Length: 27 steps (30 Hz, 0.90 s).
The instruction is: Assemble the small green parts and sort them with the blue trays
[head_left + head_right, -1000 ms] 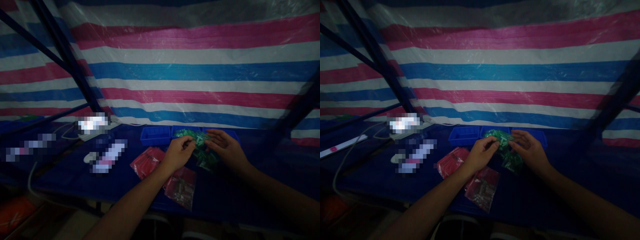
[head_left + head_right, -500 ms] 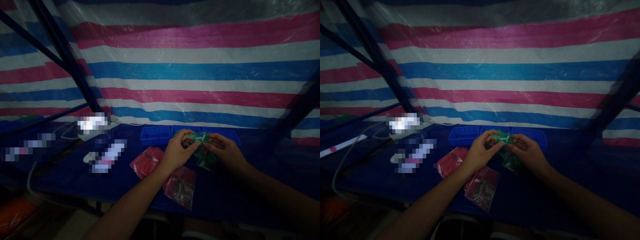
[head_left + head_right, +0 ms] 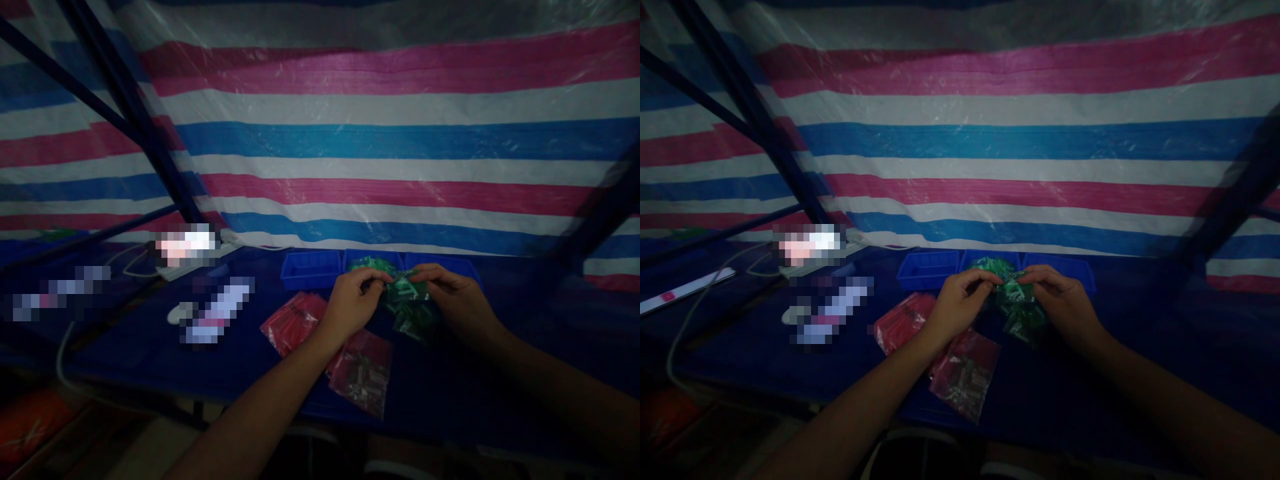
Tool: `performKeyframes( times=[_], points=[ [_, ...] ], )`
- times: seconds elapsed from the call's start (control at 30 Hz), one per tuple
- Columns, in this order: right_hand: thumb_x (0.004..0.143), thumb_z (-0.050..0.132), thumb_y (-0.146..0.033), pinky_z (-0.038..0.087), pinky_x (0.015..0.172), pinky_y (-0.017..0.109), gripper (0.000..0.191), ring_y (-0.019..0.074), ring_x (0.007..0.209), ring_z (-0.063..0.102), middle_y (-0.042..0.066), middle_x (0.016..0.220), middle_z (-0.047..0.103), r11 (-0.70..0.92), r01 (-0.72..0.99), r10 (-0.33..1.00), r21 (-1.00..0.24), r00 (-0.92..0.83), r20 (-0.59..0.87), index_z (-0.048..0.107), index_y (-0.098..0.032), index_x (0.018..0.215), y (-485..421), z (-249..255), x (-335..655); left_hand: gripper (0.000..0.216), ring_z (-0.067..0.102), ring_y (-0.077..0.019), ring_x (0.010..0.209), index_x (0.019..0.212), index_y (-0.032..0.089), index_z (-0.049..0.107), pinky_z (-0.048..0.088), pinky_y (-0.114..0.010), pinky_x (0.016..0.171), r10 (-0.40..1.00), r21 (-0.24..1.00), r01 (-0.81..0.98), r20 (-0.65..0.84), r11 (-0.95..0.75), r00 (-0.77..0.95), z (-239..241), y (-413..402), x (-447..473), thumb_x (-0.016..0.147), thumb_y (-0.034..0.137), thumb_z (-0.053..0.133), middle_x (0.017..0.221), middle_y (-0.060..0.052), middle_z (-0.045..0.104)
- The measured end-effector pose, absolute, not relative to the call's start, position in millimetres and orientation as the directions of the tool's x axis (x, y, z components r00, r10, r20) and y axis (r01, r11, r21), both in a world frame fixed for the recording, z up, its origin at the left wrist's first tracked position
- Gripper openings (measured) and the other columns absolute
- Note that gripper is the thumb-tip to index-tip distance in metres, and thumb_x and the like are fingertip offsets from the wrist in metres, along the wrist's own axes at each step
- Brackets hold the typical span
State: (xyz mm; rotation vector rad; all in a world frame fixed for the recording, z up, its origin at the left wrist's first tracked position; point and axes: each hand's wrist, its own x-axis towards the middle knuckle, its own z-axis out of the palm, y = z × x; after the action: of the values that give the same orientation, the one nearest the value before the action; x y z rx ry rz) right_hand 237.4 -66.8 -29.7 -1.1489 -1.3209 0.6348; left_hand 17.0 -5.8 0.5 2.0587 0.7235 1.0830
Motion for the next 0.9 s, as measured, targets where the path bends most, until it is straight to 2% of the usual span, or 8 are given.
performKeyframes(
  times=[0.1,0.23,0.4,0.47,0.57,0.7,0.77,0.9],
  points=[
    [0.088,0.073,-0.036,0.055,0.097,0.038,0.014,0.0242,0.112,0.068,0.005,0.121,0.071,0.357,0.27,0.889,-0.894,0.196,0.414,0.083,-0.029,0.094,-68.8,-28.2,235.5,0.023,0.072,-0.0196,0.088,0.112,0.018,0.075,0.058,-0.031,0.078,0.704,0.768,0.172,0.441,-0.617,0.556,-0.2,-9.8,19.6,0.096,0.03,0.064,0.104,-0.008,0.076],
    [0.093,0.07,-0.042,0.052,0.107,0.042,0.019,0.026,0.117,0.068,0.004,0.122,0.075,0.409,0.27,0.896,-0.872,0.061,0.439,0.083,-0.032,0.103,-71.2,-24.9,234.2,0.045,0.071,-0.0234,0.102,0.123,0.018,0.072,0.06,-0.032,0.078,0.642,0.755,0.136,0.431,-0.642,0.634,1.9,-14.3,21.6,0.088,0.046,0.077,0.128,-0.013,0.069],
    [0.095,0.069,-0.044,0.058,0.098,0.045,0.022,0.0269,0.107,0.072,0.006,0.116,0.077,0.415,0.26,0.896,-0.872,0.049,0.441,0.081,-0.031,0.107,-73.2,-21.7,232.0,0.024,0.068,-0.0253,0.115,0.116,0.021,0.075,0.056,-0.04,0.1,0.623,0.689,0.16,0.5,-0.707,0.601,2.9,-9.8,19.5,0.096,0.032,0.067,0.121,-0.01,0.074],
    [0.093,0.072,-0.042,0.06,0.095,0.043,0.019,0.0269,0.11,0.07,0.006,0.122,0.073,0.441,0.274,0.872,-0.855,0.094,0.48,0.08,-0.032,0.107,-73.2,-21.2,230.9,0.022,0.07,-0.0243,0.107,0.115,0.021,0.075,0.056,-0.041,0.099,0.655,0.71,0.166,0.497,-0.684,0.569,0.9,-7.0,19.0,0.097,0.029,0.065,0.115,-0.009,0.076],
    [0.091,0.075,-0.04,0.056,0.103,0.043,0.017,0.0285,0.128,0.062,0.006,0.134,0.066,0.474,0.311,0.851,-0.824,0.078,0.519,0.08,-0.032,0.105,-73.4,-21.4,229.2,0.029,0.073,-0.0231,0.103,0.124,0.021,0.07,0.059,-0.039,0.094,0.716,0.816,0.07,0.459,-0.575,0.526,-3.4,-5.1,20.1,0.097,0.028,0.067,0.116,-0.01,0.076],
    [0.095,0.07,-0.04,0.054,0.104,0.046,0.018,0.0272,0.118,0.067,0.005,0.124,0.071,0.464,0.4,0.861,-0.79,0.008,0.509,0.08,-0.033,0.108,-74.9,-20.5,227.9,0.035,0.075,-0.0219,0.103,0.129,0.019,0.061,0.06,-0.035,0.09,0.737,0.861,-0.019,0.445,-0.507,0.509,-3.9,-6.0,20.8,0.096,0.027,0.068,0.115,-0.01,0.076],
    [0.098,0.066,-0.038,0.053,0.103,0.047,0.018,0.027,0.114,0.068,0.005,0.12,0.073,0.48,0.496,0.82,-0.723,0.038,0.571,0.079,-0.033,0.109,-74.5,-18.2,227.9,0.033,0.075,-0.0229,0.098,0.126,0.018,0.062,0.06,-0.037,0.088,0.745,0.8,0.144,0.454,-0.582,0.489,-1.7,-7.1,19.5,0.095,0.031,0.068,0.109,-0.01,0.077],
    [0.099,0.062,-0.031,0.049,0.11,0.051,0.027,0.0299,0.125,0.064,0.009,0.13,0.07,0.499,0.693,0.692,-0.521,0.043,0.72,0.073,-0.03,0.124,-66.7,-14.7,228.3,0.027,0.072,-0.0279,0.099,0.106,0.018,0.072,0.056,-0.044,0.094,0.672,0.497,0.457,0.468,-0.737,0.574,-1.5,-10.5,17.1,0.097,0.042,0.064,0.105,-0.012,0.076]
  ],
)
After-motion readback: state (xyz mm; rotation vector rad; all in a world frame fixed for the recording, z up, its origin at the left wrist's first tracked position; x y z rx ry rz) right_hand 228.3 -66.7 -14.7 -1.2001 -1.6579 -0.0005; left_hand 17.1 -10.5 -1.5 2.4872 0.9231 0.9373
